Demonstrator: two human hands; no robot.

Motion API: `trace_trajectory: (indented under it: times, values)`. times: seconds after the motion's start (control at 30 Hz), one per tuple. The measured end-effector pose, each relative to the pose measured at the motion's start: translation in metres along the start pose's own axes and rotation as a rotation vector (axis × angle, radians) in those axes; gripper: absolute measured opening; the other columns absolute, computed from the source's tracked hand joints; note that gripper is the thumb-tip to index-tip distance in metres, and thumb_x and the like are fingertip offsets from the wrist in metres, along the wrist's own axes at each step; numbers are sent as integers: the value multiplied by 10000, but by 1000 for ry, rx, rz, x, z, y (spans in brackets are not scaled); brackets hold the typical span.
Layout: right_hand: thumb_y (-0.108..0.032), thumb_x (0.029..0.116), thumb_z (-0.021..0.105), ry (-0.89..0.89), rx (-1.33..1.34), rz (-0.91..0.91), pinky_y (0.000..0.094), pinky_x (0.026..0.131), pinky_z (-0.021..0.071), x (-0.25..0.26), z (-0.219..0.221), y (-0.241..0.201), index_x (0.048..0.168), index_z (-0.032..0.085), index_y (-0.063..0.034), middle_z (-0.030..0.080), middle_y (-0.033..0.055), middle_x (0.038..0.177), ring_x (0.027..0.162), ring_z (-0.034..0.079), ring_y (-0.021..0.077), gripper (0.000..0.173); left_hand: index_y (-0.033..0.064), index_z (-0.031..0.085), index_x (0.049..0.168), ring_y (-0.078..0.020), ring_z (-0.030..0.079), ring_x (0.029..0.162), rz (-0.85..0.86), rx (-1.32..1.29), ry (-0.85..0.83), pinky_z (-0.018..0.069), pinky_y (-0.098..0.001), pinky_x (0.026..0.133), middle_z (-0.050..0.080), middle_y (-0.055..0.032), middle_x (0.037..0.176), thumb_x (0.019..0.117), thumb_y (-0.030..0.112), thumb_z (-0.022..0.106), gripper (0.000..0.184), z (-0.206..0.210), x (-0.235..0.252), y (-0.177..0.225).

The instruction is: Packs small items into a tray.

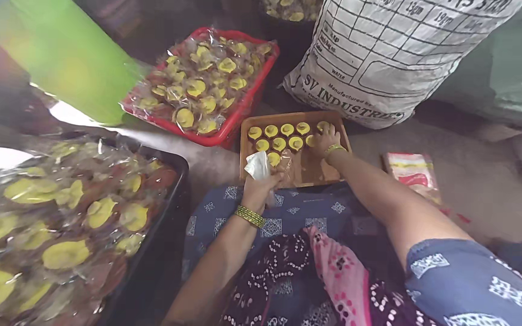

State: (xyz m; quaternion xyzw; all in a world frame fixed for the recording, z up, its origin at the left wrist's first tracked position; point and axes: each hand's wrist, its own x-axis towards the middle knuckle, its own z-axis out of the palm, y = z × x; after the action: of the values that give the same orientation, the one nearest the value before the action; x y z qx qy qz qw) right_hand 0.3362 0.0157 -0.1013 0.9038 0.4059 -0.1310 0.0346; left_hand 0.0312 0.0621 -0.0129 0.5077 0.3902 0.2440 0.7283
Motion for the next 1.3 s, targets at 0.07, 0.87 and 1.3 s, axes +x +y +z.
trace_trajectory:
  times: [0.07, 0.87, 1.3]
  values:
    - [-464, 746, 846, 20, 32, 13, 737, 1072, 347, 2, -2, 4, 1290, 657, -33, 291, 323, 1601, 1496, 226, 531, 719, -40, 660, 1107, -227, 682, 805, 48, 9, -63, 586, -348, 675, 722, -161, 1028, 843, 37, 784, 302, 0, 3, -1]
    - [-347, 970, 609, -241, 1650, -665, 417, 864, 600, -209, -102, -74, 1455, 408, 2, 644, 152, 1228, 1009, 688, 241, 631, -34, 524, 1303, -202, 701, 886, -2, -14, -123, 610, -350, 723, 702, -144, 1049, 688, -37, 837, 690, -7, -34, 6]
    - [-365, 1019, 592, 277, 695, -1042, 332, 869, 593, -184, -83, -64, 1454, 419, 33, 592, 203, 1324, 1039, 664, 162, 614, -9, 547, 1175, -153, 655, 665, 31, -24, -78, 580, -303, 595, 667, -84, 845, 671, 0, 762, 548, -7, -39, 13]
